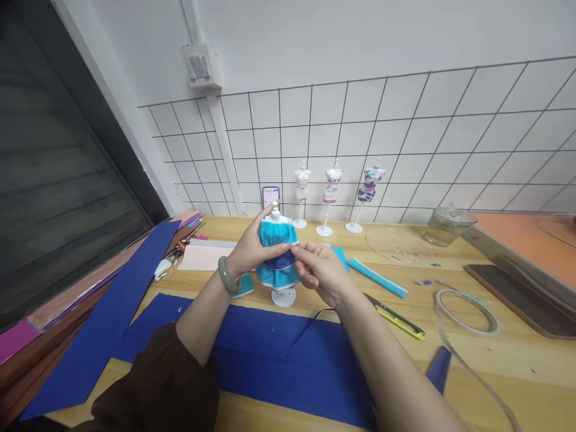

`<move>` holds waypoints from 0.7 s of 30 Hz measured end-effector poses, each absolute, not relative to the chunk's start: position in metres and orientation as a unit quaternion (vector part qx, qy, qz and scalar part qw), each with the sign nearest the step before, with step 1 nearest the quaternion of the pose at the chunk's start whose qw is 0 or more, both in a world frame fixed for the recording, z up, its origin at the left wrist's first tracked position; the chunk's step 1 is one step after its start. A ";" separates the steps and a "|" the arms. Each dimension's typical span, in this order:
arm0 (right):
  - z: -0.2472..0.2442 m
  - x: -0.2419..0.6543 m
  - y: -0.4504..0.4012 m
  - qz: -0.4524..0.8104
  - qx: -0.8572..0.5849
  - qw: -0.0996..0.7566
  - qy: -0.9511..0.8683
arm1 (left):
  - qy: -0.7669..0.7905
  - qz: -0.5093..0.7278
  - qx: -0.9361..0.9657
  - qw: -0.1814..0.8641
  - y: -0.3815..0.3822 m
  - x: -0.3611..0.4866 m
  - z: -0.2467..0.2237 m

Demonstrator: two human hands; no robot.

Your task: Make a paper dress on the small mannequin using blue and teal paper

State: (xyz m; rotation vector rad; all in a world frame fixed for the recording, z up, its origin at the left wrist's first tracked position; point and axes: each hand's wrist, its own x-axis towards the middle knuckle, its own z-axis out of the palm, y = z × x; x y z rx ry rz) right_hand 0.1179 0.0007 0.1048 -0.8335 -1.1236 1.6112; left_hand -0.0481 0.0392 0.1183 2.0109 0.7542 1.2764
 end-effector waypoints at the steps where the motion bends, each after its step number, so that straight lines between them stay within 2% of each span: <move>1: 0.107 0.123 0.001 0.656 -0.357 0.477 -0.463 | 0.283 0.482 0.764 0.321 0.039 -0.049 0.118; 4: 0.113 0.136 0.002 0.603 -0.398 0.500 -0.478 | 0.277 0.473 0.768 0.332 0.040 -0.050 0.118; 7: 0.114 0.138 0.003 0.501 -0.419 0.543 -0.527 | 0.267 0.470 0.766 0.349 0.039 -0.049 0.118; 11: 0.113 0.130 0.001 0.381 -0.440 0.555 -0.594 | 0.261 0.462 0.760 0.374 0.037 -0.048 0.119; 15: 0.111 0.120 -0.003 0.342 -0.447 0.573 -0.597 | 0.265 0.459 0.764 0.369 0.036 -0.048 0.119; 21: 0.108 0.118 -0.002 0.317 -0.445 0.576 -0.608 | 0.275 0.498 0.775 0.275 0.039 -0.047 0.115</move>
